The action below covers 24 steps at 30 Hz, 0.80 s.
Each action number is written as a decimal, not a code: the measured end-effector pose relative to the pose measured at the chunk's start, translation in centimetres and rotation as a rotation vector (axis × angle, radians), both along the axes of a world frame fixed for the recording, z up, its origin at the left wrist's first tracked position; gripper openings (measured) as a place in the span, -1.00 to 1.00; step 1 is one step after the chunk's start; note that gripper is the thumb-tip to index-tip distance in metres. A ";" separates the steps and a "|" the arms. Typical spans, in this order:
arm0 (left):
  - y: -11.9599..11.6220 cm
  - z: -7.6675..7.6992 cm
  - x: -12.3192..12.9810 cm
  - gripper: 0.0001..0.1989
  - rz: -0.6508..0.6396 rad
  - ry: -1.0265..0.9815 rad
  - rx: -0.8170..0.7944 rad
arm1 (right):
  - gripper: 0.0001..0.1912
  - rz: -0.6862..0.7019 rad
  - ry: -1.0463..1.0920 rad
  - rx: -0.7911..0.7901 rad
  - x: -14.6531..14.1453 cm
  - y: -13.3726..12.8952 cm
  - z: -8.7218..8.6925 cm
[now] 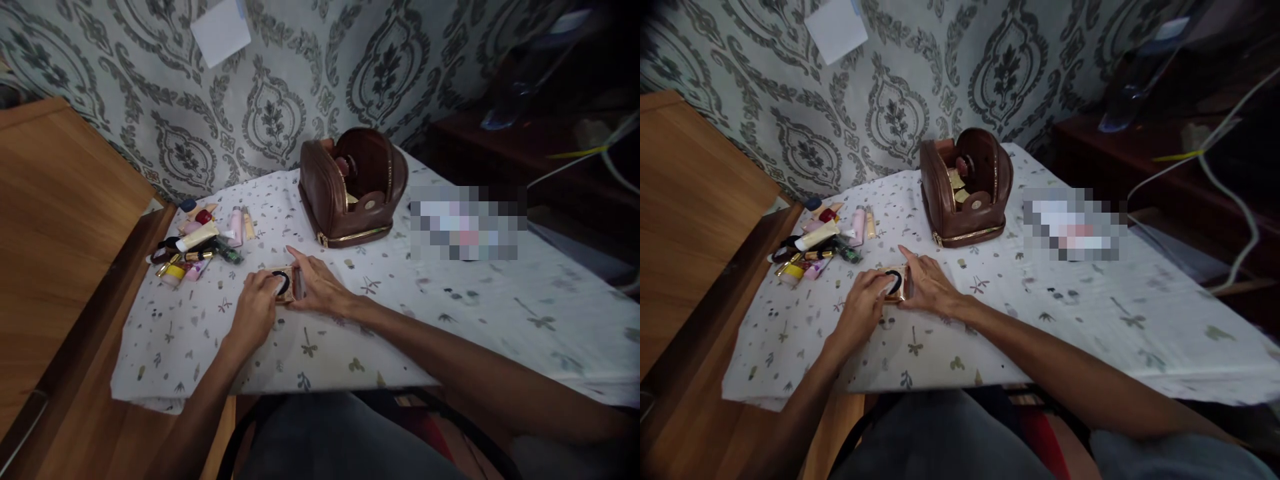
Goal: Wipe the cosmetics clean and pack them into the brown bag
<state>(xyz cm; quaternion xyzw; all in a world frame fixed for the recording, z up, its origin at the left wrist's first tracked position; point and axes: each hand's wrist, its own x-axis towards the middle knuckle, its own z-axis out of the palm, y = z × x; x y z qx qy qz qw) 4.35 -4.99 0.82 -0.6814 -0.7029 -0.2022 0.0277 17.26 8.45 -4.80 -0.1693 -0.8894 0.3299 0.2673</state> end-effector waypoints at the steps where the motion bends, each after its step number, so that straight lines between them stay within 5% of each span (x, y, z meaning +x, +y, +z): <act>1: 0.4 0.1 0.7 -0.69 -0.047 0.002 -0.019 | 0.31 -0.002 0.007 0.006 -0.1 0.0 -0.1; 4: 1.5 0.5 2.0 -0.69 -0.124 0.040 -0.089 | 0.27 0.000 0.024 0.025 -0.2 0.0 -0.4; 8: 2.7 0.7 1.2 -0.71 -0.048 0.070 -0.125 | 0.28 0.000 0.021 0.030 0.0 0.0 -0.2; 15: 0.8 0.5 -1.4 -0.68 0.088 0.105 -0.056 | 0.34 -0.006 -0.008 -0.012 0.2 -0.1 0.3; 21: 2.1 0.8 1.0 -0.68 -0.100 0.068 -0.128 | 0.28 -0.008 0.013 -0.002 0.0 -0.1 0.2; 24: 3.7 1.1 1.0 -0.71 -0.083 0.090 -0.172 | 0.26 -0.005 0.010 -0.014 0.0 -0.2 0.3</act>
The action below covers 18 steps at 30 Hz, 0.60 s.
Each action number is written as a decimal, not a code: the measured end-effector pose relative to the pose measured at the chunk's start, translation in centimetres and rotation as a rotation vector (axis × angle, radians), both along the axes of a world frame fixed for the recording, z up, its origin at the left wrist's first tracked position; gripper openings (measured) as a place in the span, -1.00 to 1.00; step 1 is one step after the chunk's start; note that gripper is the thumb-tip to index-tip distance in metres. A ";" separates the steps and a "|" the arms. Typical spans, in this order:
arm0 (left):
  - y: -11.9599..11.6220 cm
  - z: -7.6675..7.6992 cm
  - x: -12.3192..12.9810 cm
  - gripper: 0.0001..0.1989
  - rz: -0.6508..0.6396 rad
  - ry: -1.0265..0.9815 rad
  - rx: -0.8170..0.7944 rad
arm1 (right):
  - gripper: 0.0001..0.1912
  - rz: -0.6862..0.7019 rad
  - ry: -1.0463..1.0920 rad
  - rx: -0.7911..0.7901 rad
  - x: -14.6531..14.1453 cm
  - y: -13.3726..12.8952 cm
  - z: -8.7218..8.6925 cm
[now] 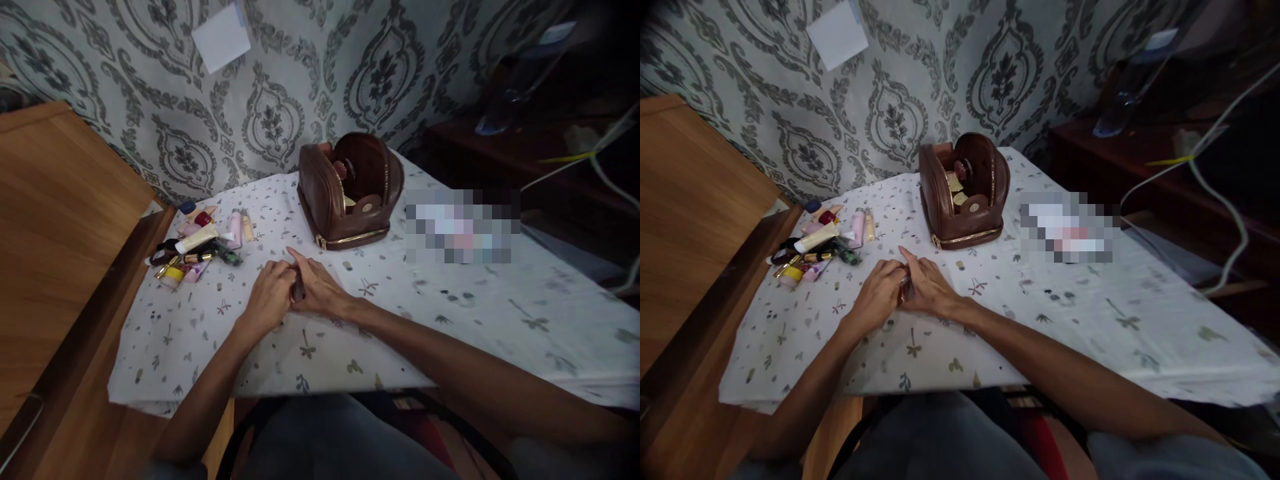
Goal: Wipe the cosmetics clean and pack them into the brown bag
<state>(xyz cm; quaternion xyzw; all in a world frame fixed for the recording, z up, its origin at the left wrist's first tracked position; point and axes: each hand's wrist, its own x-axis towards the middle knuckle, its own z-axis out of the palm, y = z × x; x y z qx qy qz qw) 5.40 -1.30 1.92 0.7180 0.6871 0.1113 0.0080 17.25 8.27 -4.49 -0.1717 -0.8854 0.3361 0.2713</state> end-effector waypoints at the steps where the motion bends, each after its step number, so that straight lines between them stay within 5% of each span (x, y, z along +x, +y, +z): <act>1: 0.3 0.0 -0.3 -0.72 0.013 -0.009 0.000 | 0.28 -0.002 -0.013 -0.012 0.0 0.0 0.1; 9: -1.5 -1.5 -4.4 -0.67 0.139 -0.181 0.149 | 0.34 0.006 -0.040 -0.043 0.3 0.0 0.2; 18: -4.3 -3.4 -5.1 -0.67 0.281 -0.490 0.221 | 0.19 0.013 -0.048 -0.013 0.3 0.0 0.0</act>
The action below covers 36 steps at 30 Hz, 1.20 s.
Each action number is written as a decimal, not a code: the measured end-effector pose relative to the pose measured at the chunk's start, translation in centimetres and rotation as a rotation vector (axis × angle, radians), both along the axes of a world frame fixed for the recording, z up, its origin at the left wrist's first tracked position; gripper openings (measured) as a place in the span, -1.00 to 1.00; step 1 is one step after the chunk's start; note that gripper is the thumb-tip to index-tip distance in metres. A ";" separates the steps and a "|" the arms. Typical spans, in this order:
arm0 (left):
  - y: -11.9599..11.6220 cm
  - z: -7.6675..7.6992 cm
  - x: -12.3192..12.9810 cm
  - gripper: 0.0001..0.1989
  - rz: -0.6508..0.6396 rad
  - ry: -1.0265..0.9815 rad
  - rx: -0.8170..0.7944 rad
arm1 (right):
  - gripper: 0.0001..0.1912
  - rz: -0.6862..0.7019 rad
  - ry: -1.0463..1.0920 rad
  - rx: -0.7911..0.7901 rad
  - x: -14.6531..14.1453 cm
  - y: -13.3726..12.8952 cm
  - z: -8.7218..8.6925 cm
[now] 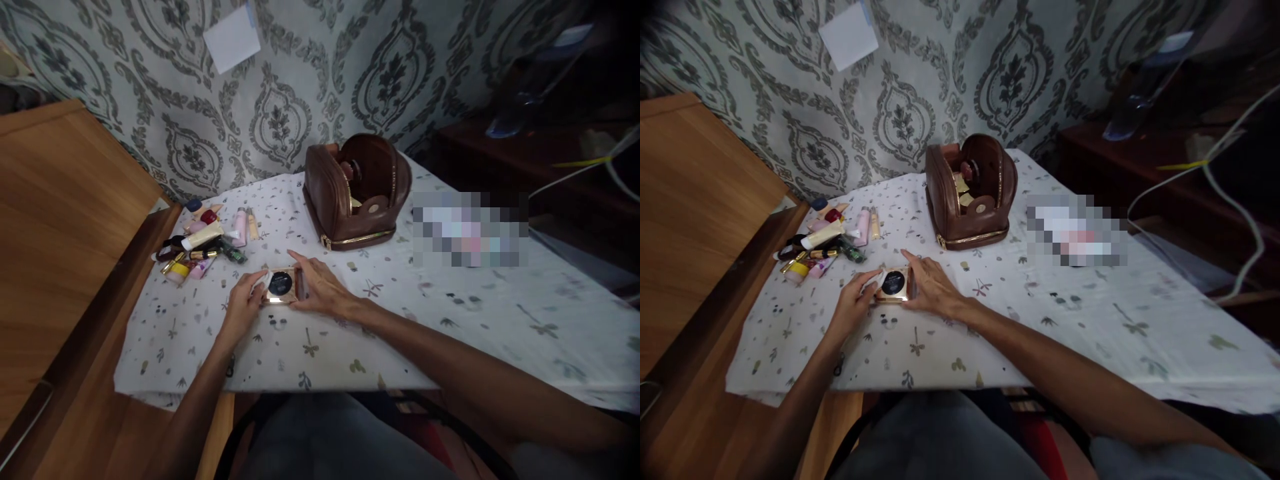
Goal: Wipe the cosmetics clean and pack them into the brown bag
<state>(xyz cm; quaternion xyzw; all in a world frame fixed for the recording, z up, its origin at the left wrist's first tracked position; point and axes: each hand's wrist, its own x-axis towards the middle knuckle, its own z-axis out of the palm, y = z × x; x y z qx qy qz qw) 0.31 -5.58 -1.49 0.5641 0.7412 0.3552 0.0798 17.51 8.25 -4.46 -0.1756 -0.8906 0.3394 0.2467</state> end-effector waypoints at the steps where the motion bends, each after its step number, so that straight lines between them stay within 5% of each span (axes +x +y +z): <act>1: -0.3 0.0 0.1 -0.67 0.004 -0.029 0.000 | 0.18 0.000 -0.001 -0.003 0.0 0.0 0.0; 6: -1.4 0.5 0.8 -0.66 0.033 -0.196 0.022 | 0.12 0.045 0.050 -0.015 0.2 -0.1 0.2; 12: -1.1 1.8 1.3 -0.63 0.068 -0.488 0.019 | -0.14 0.120 0.128 0.146 0.6 -0.1 0.3; 16: -1.1 1.8 1.5 -0.62 0.068 -0.520 0.019 | -0.18 0.180 0.131 0.161 1.2 -0.2 0.8; 19: -1.4 1.7 1.6 -0.62 0.056 -0.505 0.003 | -0.41 0.192 0.187 0.162 1.5 -0.4 1.1; 22: -1.8 2.0 1.6 -0.63 0.065 -0.475 0.004 | -0.54 0.114 0.265 0.124 1.4 -0.8 0.9; 27: -2.0 3.0 1.5 -0.67 0.180 -0.321 0.158 | -0.34 0.081 0.348 -0.115 0.7 -1.3 -0.1; 32: -1.7 3.5 1.6 -0.72 0.119 -0.048 0.175 | -0.76 0.077 0.293 -0.105 0.6 -1.1 0.1; 36: -1.6 3.7 2.2 -0.72 0.045 0.170 0.171 | -0.84 0.127 0.218 -0.131 0.9 -1.1 1.0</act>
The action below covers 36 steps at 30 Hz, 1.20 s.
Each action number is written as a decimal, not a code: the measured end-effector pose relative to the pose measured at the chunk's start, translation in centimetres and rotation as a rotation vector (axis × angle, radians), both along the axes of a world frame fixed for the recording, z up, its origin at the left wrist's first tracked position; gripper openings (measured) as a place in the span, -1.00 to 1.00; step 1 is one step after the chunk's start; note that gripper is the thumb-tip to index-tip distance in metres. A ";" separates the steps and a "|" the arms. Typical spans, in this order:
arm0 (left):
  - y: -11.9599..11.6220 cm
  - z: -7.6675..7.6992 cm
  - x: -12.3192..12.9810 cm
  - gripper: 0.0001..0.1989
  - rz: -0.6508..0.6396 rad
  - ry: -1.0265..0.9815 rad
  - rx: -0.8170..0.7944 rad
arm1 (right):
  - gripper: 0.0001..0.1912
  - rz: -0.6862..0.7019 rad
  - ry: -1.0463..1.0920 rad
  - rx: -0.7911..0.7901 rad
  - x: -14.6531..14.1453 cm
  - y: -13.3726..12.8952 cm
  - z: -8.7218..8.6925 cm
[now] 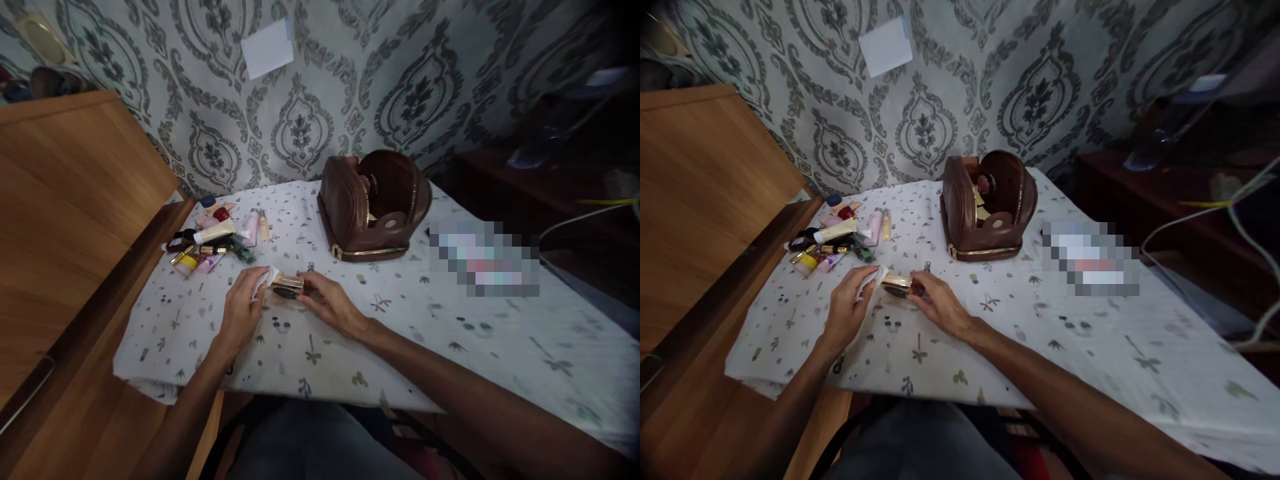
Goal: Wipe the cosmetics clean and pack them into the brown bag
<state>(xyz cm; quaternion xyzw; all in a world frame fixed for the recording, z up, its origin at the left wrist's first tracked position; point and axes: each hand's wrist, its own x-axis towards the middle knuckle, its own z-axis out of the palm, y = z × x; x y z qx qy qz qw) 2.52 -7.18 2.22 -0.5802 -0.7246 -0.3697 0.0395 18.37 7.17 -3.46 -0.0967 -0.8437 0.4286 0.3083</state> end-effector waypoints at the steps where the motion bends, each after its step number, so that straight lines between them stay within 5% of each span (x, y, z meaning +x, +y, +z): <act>1: 0.0 0.0 0.2 -0.71 -0.008 0.036 -0.007 | -0.84 0.022 -0.029 -0.005 0.1 0.0 0.2; 14: 1.0 1.2 3.4 -0.59 -0.185 0.107 0.005 | -0.70 -0.050 0.101 0.147 0.2 0.0 0.5; 21: 0.9 0.6 2.1 -0.73 -0.070 -0.021 0.023 | -0.53 -0.188 0.167 0.117 0.3 0.4 -0.1; 29: 0.5 -1.2 0.4 -0.73 0.003 -0.042 0.024 | -0.93 -0.115 -0.076 -0.087 -0.9 0.4 -0.3; 36: 0.5 -0.8 1.5 -0.62 0.004 0.245 0.003 | -0.89 -0.081 -0.182 -0.089 -0.1 0.0 0.7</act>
